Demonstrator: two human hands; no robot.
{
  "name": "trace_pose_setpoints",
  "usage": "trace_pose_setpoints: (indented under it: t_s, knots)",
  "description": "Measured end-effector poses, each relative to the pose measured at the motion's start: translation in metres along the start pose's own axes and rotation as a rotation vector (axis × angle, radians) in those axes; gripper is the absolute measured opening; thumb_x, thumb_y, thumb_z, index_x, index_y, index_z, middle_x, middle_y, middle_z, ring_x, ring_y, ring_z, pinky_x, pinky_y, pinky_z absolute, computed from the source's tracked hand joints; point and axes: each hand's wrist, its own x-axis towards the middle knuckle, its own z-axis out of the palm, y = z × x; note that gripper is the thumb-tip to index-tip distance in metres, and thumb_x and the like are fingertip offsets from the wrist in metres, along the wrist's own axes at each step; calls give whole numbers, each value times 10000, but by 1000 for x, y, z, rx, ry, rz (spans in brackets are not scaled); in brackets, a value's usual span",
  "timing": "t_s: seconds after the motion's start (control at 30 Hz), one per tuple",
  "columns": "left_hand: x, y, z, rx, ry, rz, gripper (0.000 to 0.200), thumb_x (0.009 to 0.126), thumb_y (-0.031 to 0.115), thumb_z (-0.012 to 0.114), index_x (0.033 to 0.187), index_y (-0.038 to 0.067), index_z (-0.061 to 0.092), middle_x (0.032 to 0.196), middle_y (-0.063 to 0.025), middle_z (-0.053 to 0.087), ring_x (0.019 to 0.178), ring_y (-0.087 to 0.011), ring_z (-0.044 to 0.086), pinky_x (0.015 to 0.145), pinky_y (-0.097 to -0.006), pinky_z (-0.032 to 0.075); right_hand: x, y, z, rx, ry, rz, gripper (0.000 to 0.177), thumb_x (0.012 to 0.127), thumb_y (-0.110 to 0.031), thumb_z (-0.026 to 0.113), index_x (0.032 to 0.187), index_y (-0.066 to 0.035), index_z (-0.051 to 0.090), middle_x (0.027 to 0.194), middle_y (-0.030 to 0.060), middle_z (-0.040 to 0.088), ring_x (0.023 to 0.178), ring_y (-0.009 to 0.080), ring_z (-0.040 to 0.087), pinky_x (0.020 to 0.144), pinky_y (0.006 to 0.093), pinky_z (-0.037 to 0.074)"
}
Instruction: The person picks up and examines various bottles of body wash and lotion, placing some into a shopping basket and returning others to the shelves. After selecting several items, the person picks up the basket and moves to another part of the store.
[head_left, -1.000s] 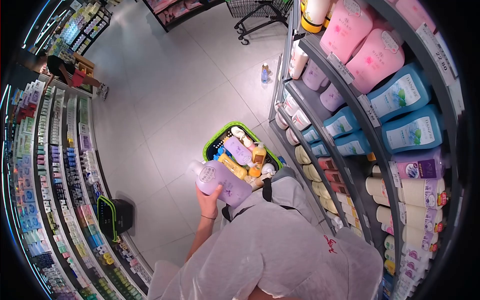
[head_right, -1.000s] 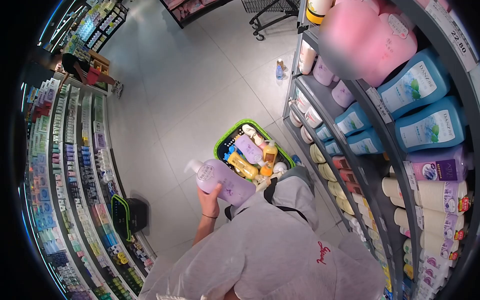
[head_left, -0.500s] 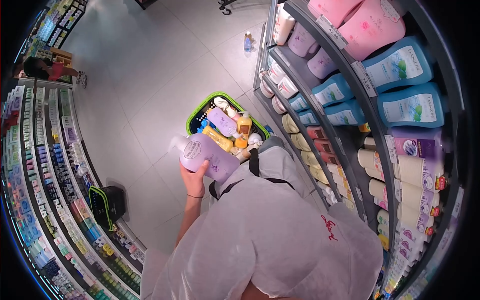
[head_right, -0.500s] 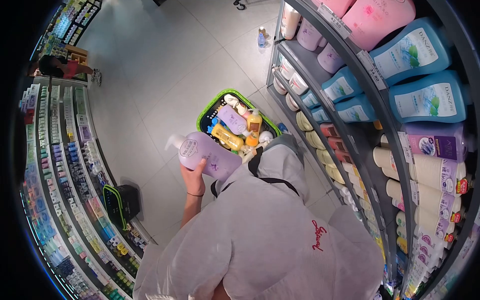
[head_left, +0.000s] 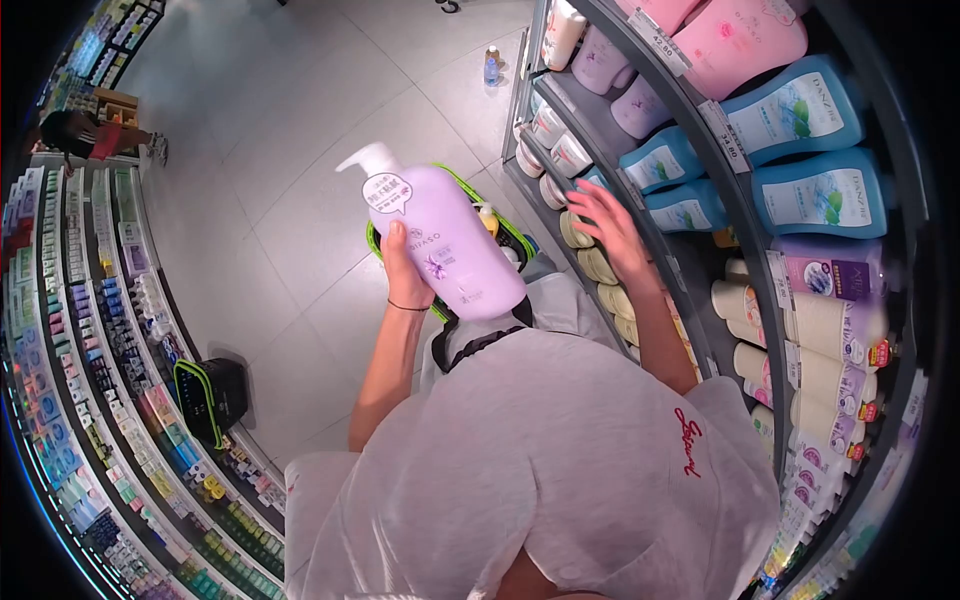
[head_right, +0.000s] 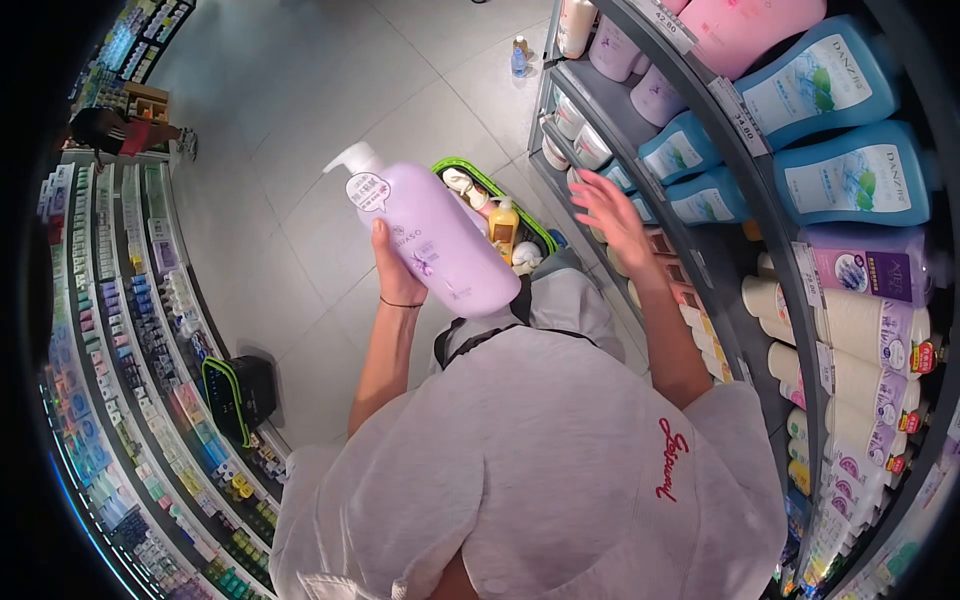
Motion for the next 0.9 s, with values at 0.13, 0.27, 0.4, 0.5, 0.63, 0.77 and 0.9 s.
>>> trace_pose_setpoints:
  t_s: [0.13, 0.27, 0.4, 0.5, 0.63, 0.77, 0.9]
  knots:
    - [0, -9, 26, 245, -136, 148, 619, 826, 468, 571, 1198, -11, 445, 1087, -109, 541, 993, -198, 530, 868, -346, 436, 30, -53, 85, 80, -377, -79, 622, 801, -223, 663, 1312, -41, 359, 1213, 122, 498, 1106, 196, 492, 941, 355, 402]
    - [-3, -7, 37, 489, -115, 300, 629, 838, 493, 548, 1178, -31, 470, 1062, -112, 543, 975, -187, 516, 865, -313, 402, 33, -60, 100, -17, -558, -30, 754, 652, -137, 782, 1277, -6, 381, 1156, 102, 516, 1083, 161, 489, 924, 320, 406]
    - [-9, -9, 54, 645, -92, 379, 557, 842, 459, 555, 1145, -1, 471, 979, -136, 585, 918, -212, 563, 810, -332, 440, 29, -68, 89, -177, -424, -51, 772, 602, -123, 818, 1234, 19, 399, 1108, 97, 533, 1038, 163, 519, 888, 304, 435]
    - [1, -19, 63, 720, -117, 413, 495, 836, 432, 570, 1114, 35, 466, 924, -164, 608, 867, -276, 611, 759, -364, 466, 35, -71, 70, -324, -418, -69, 768, 609, -139, 818, 1227, 30, 395, 1089, 104, 544, 1001, 166, 545, 857, 298, 458]
    - [25, -26, 94, 862, -276, 300, 556, 839, 408, 571, 1208, 59, 344, 972, -217, 587, 898, -361, 598, 795, -391, 455, 44, -86, 40, -325, -301, 14, 690, 621, -122, 800, 1188, 33, 437, 1055, 106, 571, 938, 165, 578, 818, 297, 479]
    - [58, -39, 83, 840, -219, 479, 614, 858, 403, 553, 1276, 79, 240, 1038, -273, 545, 944, -385, 579, 826, -411, 441, 54, -89, 19, -586, -123, -185, 644, 620, -111, 789, 1164, 7, 464, 1044, 105, 586, 934, 173, 587, 812, 303, 480]
    - [33, -72, -7, 834, 59, 172, 567, 895, 298, 529, 1307, 80, 207, 1087, -246, 543, 972, -312, 594, 838, -369, 460, 81, -77, 9, -1006, 96, -476, 611, 591, -101, 789, 1126, -52, 496, 1001, 118, 605, 921, 240, 605, 809, 337, 471]
